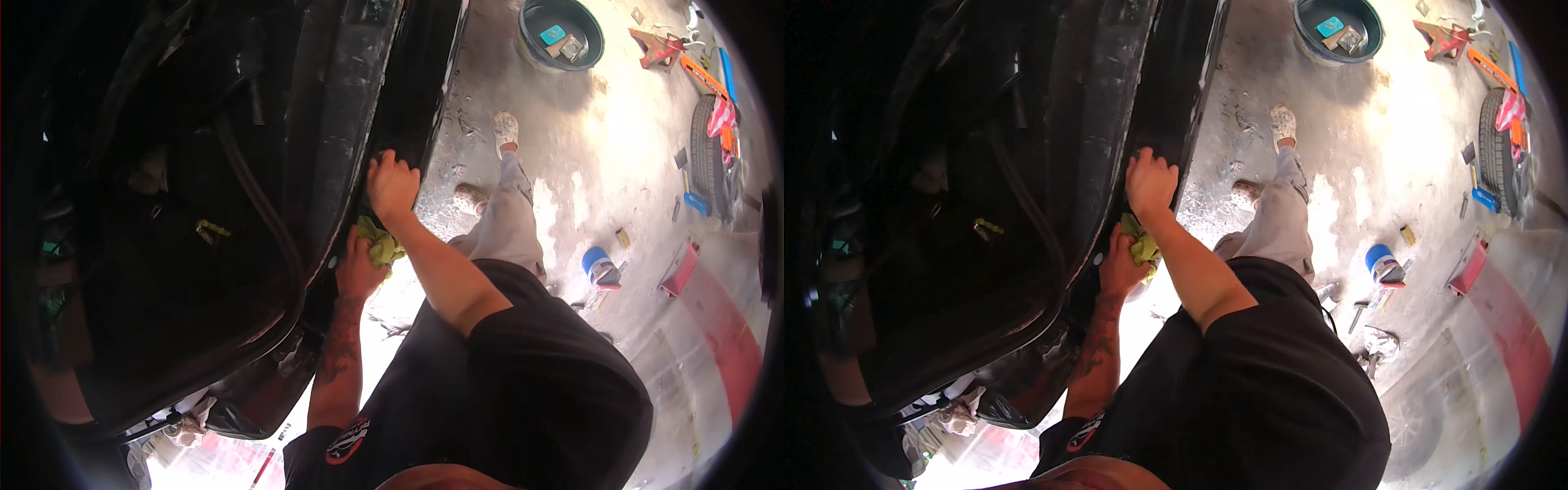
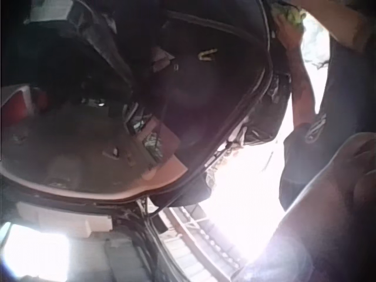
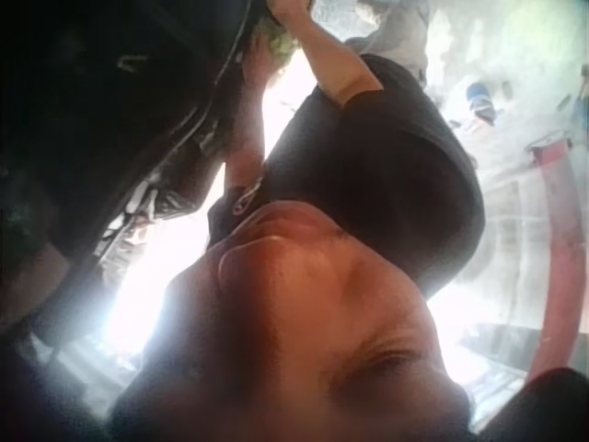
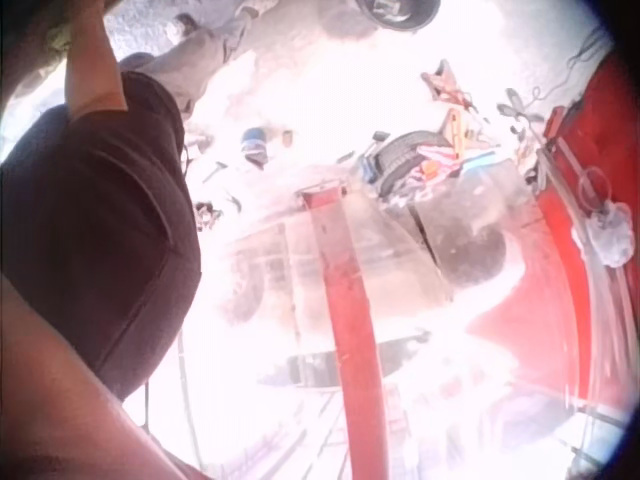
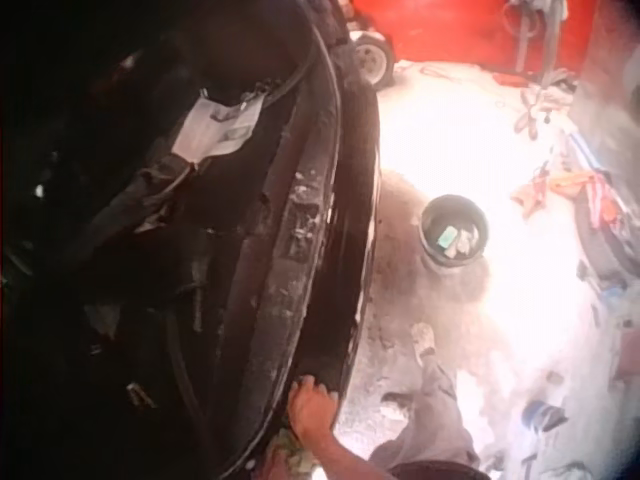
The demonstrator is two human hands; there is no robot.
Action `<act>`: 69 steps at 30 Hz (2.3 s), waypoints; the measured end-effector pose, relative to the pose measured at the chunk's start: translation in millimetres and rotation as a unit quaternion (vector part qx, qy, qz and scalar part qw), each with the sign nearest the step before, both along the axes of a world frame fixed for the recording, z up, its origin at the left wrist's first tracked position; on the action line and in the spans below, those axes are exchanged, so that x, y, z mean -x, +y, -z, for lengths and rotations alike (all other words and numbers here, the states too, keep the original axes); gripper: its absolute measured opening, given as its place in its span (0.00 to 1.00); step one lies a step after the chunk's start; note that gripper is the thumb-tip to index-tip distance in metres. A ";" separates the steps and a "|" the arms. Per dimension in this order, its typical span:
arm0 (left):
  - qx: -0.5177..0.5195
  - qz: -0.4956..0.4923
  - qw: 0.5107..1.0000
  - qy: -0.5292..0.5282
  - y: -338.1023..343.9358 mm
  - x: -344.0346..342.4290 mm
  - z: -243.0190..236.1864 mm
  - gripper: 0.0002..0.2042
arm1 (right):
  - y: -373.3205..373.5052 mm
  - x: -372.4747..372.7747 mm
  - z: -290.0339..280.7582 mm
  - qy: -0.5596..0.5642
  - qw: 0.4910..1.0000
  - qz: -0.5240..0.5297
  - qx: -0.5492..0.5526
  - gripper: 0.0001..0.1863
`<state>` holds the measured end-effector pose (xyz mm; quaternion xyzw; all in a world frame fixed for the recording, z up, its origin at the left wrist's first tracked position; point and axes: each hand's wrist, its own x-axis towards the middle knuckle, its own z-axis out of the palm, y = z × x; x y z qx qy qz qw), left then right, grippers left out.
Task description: Wet sanding a car bumper area using a sanding block and water from a bucket.
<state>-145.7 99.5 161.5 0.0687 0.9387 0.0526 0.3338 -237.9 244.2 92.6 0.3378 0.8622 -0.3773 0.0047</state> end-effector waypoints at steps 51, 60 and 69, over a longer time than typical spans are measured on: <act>-0.104 0.256 0.951 0.138 246.3 236.9 6.6 0.43 | 424.4 152.1 -333.5 0.262 0.671 -0.599 0.349 0.34; -0.027 0.057 0.997 -0.052 258.0 235.6 9.1 0.44 | 568.5 89.2 -296.1 0.566 0.658 -0.416 0.271 0.33; 0.037 0.076 0.992 -0.096 261.4 237.0 -1.0 0.44 | 448.4 159.4 -115.8 -0.040 0.977 -0.207 0.019 0.32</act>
